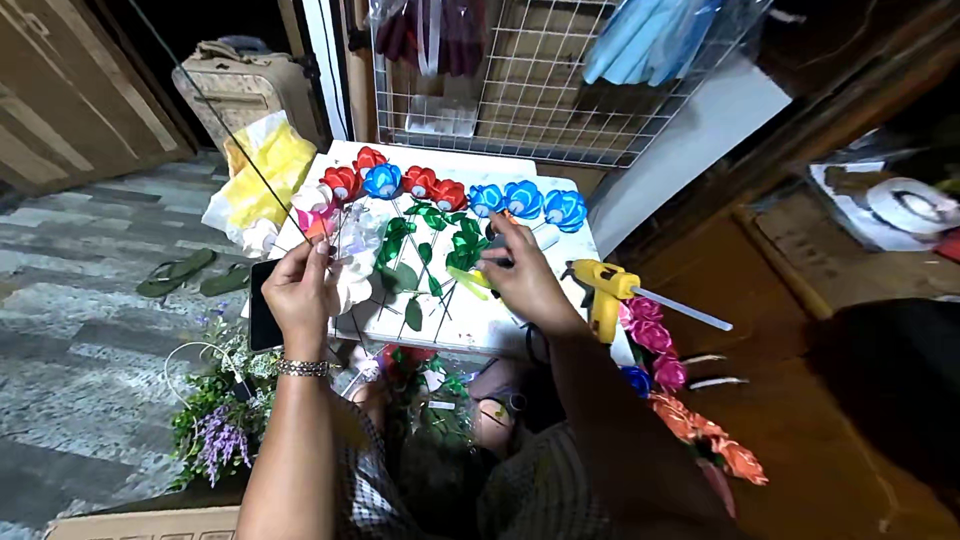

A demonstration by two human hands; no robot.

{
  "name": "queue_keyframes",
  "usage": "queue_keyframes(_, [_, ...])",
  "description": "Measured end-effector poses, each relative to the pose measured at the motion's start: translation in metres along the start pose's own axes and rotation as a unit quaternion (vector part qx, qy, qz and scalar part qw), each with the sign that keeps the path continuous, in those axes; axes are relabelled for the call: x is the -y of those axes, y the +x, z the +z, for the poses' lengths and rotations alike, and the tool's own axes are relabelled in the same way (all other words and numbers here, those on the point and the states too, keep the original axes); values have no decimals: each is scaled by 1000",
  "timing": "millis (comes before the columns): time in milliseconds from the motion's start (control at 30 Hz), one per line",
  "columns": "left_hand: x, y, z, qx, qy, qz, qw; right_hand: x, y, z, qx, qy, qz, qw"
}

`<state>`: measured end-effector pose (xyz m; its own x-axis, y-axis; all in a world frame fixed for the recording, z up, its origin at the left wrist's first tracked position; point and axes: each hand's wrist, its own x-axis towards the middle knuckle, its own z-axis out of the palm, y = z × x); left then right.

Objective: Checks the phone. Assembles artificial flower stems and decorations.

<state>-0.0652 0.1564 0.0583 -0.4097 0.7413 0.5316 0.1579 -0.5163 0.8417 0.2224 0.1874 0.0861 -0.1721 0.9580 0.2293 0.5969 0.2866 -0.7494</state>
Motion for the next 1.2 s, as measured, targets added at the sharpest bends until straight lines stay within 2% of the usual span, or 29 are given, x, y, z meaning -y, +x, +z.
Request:
queue_keyframes(133, [10,2,-12,29,-13,-20,999,-6,32,15,2,-72,-16,997])
queue_keyframes(233, [10,1,-13,37,-35,-50,997,-17,53,31,121,-128,-70,982])
queue_keyframes(300, [6,-3,-13,42,-45,-63,996,-16,65,41,195,-172,-62,964])
queue_keyframes(367, [2,-9,-13,60,-44,-66,995,-13,73,49,232,-220,-48,946])
queue_keyframes(533, [-2,-12,-6,50,-74,-89,992,-13,89,59,177,-274,-1,945])
queue_keyframes(667, [1,-10,3,49,-92,-91,990,-13,102,69,113,-253,14,961])
queue_keyframes(733, [3,-11,6,53,-95,-93,990,-9,108,75,118,-256,16,959])
queue_keyframes(833, [3,-11,8,55,-104,-104,988,0,115,83,159,-319,46,933])
queue_keyframes(933, [5,-11,9,58,-97,-101,988,5,117,89,158,-351,80,919])
queue_keyframes(1000, [7,-14,9,74,-86,-91,989,5,117,90,148,-339,98,924])
queue_keyframes(1067, [8,-14,12,85,-84,-116,986,2,115,85,111,-271,106,950])
queue_keyframes(1133, [5,-15,18,102,-90,-171,976,3,103,69,40,-130,98,986])
queue_keyframes(1200, [-1,-22,27,143,-114,-232,955,5,78,53,-9,52,84,995])
